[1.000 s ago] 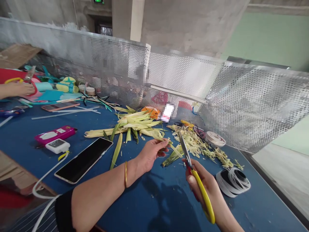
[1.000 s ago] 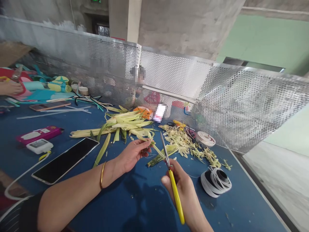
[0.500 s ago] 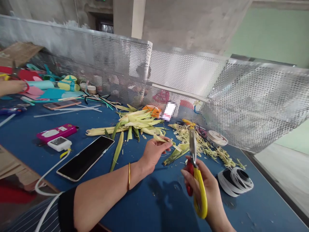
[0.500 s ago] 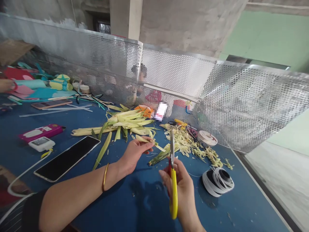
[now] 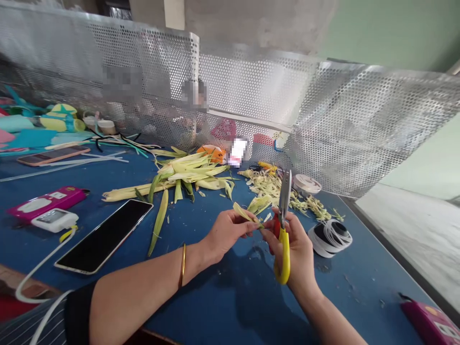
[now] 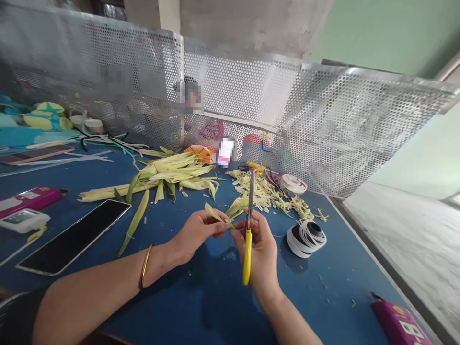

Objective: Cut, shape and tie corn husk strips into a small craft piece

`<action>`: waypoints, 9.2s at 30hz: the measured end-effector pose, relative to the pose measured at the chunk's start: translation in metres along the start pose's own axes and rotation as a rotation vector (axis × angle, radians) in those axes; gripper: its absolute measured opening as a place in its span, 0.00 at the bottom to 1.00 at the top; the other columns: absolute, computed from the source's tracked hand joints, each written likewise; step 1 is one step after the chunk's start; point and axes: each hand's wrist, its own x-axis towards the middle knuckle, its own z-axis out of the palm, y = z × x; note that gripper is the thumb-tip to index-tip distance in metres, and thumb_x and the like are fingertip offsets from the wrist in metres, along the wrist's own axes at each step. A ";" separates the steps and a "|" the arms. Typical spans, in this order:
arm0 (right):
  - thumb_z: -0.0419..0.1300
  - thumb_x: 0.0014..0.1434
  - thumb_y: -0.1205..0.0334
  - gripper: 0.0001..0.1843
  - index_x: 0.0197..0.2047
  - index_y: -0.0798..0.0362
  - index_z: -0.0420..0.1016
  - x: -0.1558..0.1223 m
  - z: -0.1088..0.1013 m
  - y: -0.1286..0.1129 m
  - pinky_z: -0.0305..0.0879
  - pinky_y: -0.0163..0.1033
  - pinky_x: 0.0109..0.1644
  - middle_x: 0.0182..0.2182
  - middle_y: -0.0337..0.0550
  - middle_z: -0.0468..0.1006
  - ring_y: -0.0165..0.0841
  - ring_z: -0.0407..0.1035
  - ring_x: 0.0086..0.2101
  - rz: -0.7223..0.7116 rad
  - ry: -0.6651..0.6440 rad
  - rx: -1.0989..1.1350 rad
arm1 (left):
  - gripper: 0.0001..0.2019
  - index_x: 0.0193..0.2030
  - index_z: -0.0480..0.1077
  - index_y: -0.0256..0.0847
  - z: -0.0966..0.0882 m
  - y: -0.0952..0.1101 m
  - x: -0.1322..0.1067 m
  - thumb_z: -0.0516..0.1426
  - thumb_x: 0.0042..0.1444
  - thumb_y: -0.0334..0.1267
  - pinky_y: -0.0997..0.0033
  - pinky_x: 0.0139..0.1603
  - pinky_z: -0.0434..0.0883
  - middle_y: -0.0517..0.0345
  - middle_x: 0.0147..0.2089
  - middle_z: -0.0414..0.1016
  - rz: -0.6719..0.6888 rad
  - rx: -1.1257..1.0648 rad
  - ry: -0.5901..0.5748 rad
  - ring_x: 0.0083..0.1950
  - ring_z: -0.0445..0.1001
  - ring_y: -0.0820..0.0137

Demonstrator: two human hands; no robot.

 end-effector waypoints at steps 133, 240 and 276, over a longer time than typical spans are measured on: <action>0.56 0.62 0.45 0.19 0.50 0.45 0.75 0.004 -0.021 -0.014 0.60 0.36 0.25 0.32 0.43 0.83 0.39 0.78 0.26 -0.364 -0.321 -1.118 | 0.03 0.27 0.80 0.42 -0.037 0.028 0.024 0.63 0.46 0.36 0.69 0.35 0.69 0.57 0.27 0.78 0.285 0.308 0.309 0.31 0.74 0.67; 0.57 0.59 0.40 0.25 0.50 0.49 0.76 0.005 -0.027 -0.004 0.58 0.32 0.26 0.23 0.35 0.69 0.30 0.58 0.23 -0.075 -0.431 -0.788 | 0.08 0.32 0.79 0.36 -0.024 0.030 0.011 0.66 0.50 0.39 0.74 0.33 0.67 0.52 0.37 0.80 -0.153 -0.347 0.314 0.34 0.75 0.73; 0.62 0.54 0.37 0.30 0.53 0.45 0.76 0.008 -0.033 -0.015 0.58 0.34 0.24 0.24 0.40 0.78 0.36 0.71 0.22 -0.322 -0.291 -1.063 | 0.06 0.33 0.81 0.40 -0.043 0.039 0.022 0.62 0.49 0.35 0.69 0.42 0.66 0.54 0.34 0.80 0.144 0.385 0.148 0.38 0.73 0.66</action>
